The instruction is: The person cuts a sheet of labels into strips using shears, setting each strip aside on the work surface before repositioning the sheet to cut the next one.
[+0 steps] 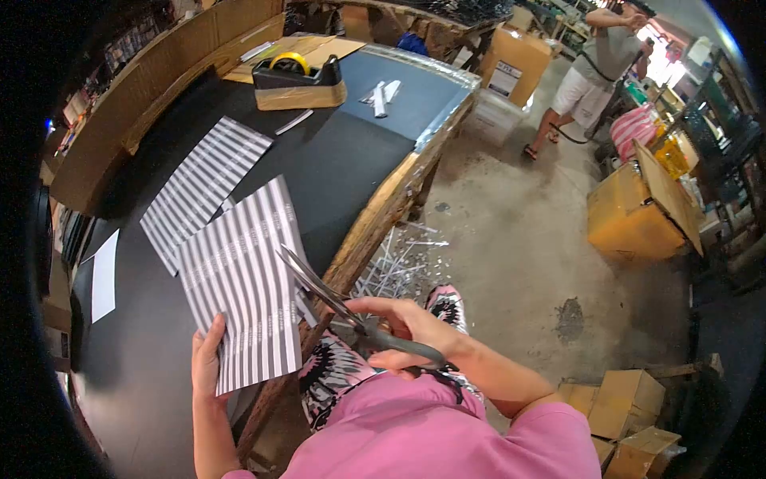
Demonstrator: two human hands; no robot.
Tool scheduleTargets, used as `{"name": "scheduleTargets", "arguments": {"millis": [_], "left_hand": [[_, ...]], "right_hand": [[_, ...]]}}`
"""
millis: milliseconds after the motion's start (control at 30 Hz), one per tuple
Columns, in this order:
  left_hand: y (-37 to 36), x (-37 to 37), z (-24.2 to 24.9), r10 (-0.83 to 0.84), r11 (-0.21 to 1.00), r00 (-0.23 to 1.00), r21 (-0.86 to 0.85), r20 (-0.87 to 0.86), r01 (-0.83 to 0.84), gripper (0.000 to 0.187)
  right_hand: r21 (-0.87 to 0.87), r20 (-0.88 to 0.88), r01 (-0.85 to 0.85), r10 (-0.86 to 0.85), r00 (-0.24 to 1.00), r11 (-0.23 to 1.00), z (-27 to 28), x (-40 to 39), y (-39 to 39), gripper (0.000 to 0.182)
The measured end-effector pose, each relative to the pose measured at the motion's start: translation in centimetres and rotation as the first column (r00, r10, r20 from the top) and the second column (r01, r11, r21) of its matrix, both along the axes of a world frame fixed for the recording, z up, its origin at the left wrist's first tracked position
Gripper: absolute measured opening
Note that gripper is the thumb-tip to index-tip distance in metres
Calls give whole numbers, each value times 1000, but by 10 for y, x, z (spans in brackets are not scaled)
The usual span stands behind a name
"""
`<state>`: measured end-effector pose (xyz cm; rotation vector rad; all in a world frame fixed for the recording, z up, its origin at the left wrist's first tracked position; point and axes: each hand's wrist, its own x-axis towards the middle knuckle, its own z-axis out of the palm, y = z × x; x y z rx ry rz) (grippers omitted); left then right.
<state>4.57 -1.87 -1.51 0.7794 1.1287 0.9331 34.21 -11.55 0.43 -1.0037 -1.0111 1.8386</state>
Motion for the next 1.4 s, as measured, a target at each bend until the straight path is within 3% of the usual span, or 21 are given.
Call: {"name": "scheduleTargets", "arguments": {"millis": [133, 267, 433, 500, 567, 733, 867, 1000, 1100, 1233, 1300, 1333, 1400], "left_hand": [[-3, 8, 9, -8, 997, 998, -82, -57, 3, 37], [-1, 9, 13, -20, 993, 998, -114, 66, 28, 38], [-2, 9, 11, -32, 995, 999, -97, -21, 30, 47], [-4, 20, 12, 244, 965, 959, -61, -141, -255, 39], [-2, 13, 5, 175, 984, 978, -24, -117, -179, 38], [11, -6, -11, 43, 998, 993, 41, -113, -39, 37], [-1, 7, 2, 87, 996, 996, 22, 7, -87, 40], [-5, 16, 10, 181, 983, 979, 8, -92, -181, 41], [-2, 8, 6, 49, 999, 998, 24, -41, -48, 44], [-2, 10, 8, 89, 995, 995, 30, 41, -90, 46], [-2, 9, 3, 84, 994, 996, 70, 12, -85, 47], [-2, 8, 2, 88, 993, 992, 80, -91, -81, 46], [-4, 3, 6, 84, 994, 970, 80, -229, -68, 46]], "right_hand": [[111, -25, -60, 64, 998, 992, -19, 6, -2, 62], [88, -71, 2, 5, 997, 996, -15, -1, -2, 67], [93, 22, 9, -11, 1000, 996, -13, 0, -2, 74], [76, 79, -23, 17, 997, 997, -5, 0, 0, 75], [91, 7, -12, 12, 1000, 996, -13, -1, -2, 77], [158, 18, -13, 11, 1000, 987, -21, 1, -3, 76], [152, -7, -5, 6, 1000, 988, -16, -2, -3, 75], [135, -37, -6, 11, 999, 991, -19, -2, 0, 75], [160, -18, -13, 17, 1000, 987, -21, -1, -1, 76], [102, -31, -16, 19, 999, 995, -16, -2, 0, 78], [85, 5, 41, -41, 999, 996, -12, -3, -1, 77], [102, 114, 15, -26, 993, 995, -10, 0, -2, 76], [55, 94, 48, -53, 994, 997, -7, -3, -3, 76]]}}
